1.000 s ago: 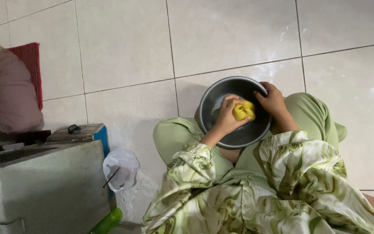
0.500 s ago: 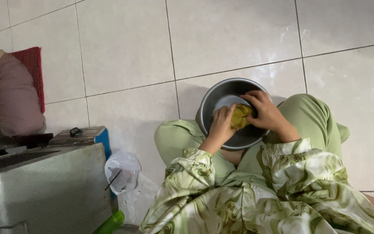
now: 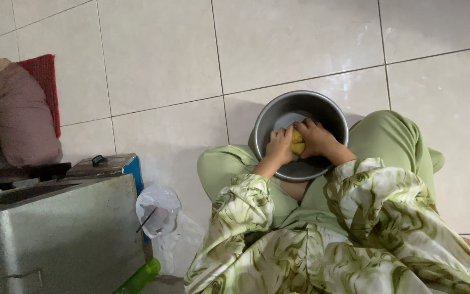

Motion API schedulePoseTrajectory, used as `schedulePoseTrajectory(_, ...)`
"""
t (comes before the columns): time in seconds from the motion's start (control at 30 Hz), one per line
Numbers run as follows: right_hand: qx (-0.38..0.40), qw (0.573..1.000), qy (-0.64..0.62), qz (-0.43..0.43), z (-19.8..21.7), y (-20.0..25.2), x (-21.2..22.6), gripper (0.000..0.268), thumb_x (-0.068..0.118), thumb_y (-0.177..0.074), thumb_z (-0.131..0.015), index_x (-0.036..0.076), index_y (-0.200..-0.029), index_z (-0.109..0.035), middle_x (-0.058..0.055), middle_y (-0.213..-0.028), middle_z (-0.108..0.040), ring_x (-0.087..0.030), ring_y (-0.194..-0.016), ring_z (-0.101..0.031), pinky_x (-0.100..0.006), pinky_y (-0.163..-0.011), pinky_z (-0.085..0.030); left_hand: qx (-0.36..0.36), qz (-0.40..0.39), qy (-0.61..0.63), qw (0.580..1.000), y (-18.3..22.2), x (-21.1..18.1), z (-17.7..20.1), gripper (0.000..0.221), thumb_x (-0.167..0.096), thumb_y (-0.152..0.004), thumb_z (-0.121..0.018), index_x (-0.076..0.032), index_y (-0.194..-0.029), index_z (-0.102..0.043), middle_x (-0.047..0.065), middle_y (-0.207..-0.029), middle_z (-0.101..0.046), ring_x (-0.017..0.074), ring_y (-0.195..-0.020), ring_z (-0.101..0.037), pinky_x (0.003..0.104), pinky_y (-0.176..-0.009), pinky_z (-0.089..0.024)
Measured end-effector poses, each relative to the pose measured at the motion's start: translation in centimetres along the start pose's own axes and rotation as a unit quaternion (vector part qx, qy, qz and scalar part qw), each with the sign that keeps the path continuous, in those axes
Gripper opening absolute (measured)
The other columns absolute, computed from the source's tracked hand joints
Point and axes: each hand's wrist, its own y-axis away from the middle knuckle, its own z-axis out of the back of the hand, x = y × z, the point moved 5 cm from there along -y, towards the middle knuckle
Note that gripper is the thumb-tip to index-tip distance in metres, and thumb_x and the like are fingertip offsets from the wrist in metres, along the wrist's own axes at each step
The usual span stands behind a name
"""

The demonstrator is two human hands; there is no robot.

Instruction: Kneading a ball of yellow dough in a metal bowl by hand while sitting on the floor.

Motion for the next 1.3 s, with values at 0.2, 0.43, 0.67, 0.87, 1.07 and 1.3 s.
schedulePoseTrajectory(0.2,-0.036,0.995,-0.055,-0.072,10.3,1.8,2.7,0.094,0.022,-0.05,-0.076,0.015,-0.134,-0.035,-0.019,-0.126,-0.034,-0.044,-0.106,-0.048,-0.046,-0.073,-0.058,-0.238,-0.154,-0.087,0.955,4.0,-4.5,5.5,0.096,0.0,-0.062,-0.081,-0.007,-0.141,-0.028,0.022,-0.124,-0.041,0.0436,-0.121,-0.037,0.053,-0.089,-0.05)
schedulePoseTrajectory(0.43,-0.004,0.988,0.128,-0.087,0.6,1.2,0.2,0.091,0.037,-0.045,-0.084,0.02,-0.123,-0.041,-0.014,-0.118,-0.036,-0.036,-0.098,-0.052,-0.034,-0.074,-0.057,-0.137,-0.141,-0.166,0.966,2.7,-3.8,3.8,0.087,-0.01,-0.067,-0.082,-0.006,-0.138,-0.032,0.025,-0.13,-0.034,0.0439,-0.123,-0.036,0.048,-0.092,-0.052)
schedulePoseTrajectory(0.67,0.044,0.985,0.125,-0.108,-1.3,-0.2,-1.2,0.088,0.043,-0.043,-0.083,0.02,-0.118,-0.045,-0.012,-0.117,-0.043,-0.029,-0.09,-0.059,-0.031,-0.067,-0.057,-0.044,-0.073,-0.123,0.989,-0.2,-1.7,1.7,0.08,-0.012,-0.073,-0.078,-0.011,-0.139,-0.032,0.022,-0.135,-0.031,0.0464,-0.125,-0.033,0.042,-0.085,-0.058)
schedulePoseTrajectory(0.87,0.035,0.994,0.004,-0.104,1.2,0.4,-1.4,0.083,0.033,-0.049,-0.082,0.015,-0.119,-0.042,-0.014,-0.112,-0.042,-0.039,-0.096,-0.056,-0.044,-0.064,-0.058,-0.074,-0.09,-0.083,0.99,0.9,-3.2,4.0,0.078,-0.004,-0.069,-0.079,-0.009,-0.133,-0.036,0.022,-0.13,-0.034,0.0474,-0.121,-0.036,0.044,-0.078,-0.06)
schedulePoseTrajectory(1.07,0.133,0.984,0.023,-0.114,6.0,3.8,3.6,0.081,0.035,-0.058,-0.082,0.021,-0.125,-0.039,-0.01,-0.123,-0.037,-0.035,-0.114,-0.046,-0.042,-0.071,-0.059,-0.064,-0.132,-0.056,0.988,5.0,-2.5,3.4,0.073,0.005,-0.071,-0.075,-0.004,-0.131,-0.035,0.024,-0.128,-0.031,0.0494,-0.121,-0.035,0.044,-0.073,-0.061)
schedulePoseTrajectory(1.3,0.049,0.985,0.13,-0.098,0.1,2.4,1.8,0.063,0.036,-0.06,-0.076,0.019,-0.112,-0.045,-0.011,-0.109,-0.045,-0.033,-0.092,-0.058,-0.032,-0.061,-0.056,0.03,-0.076,-0.055,0.995,3.1,-1.9,2.6,0.074,0.015,-0.073,-0.066,-0.005,-0.136,-0.033,0.029,-0.135,-0.03,0.051,-0.122,-0.037,0.048,-0.075,-0.059)
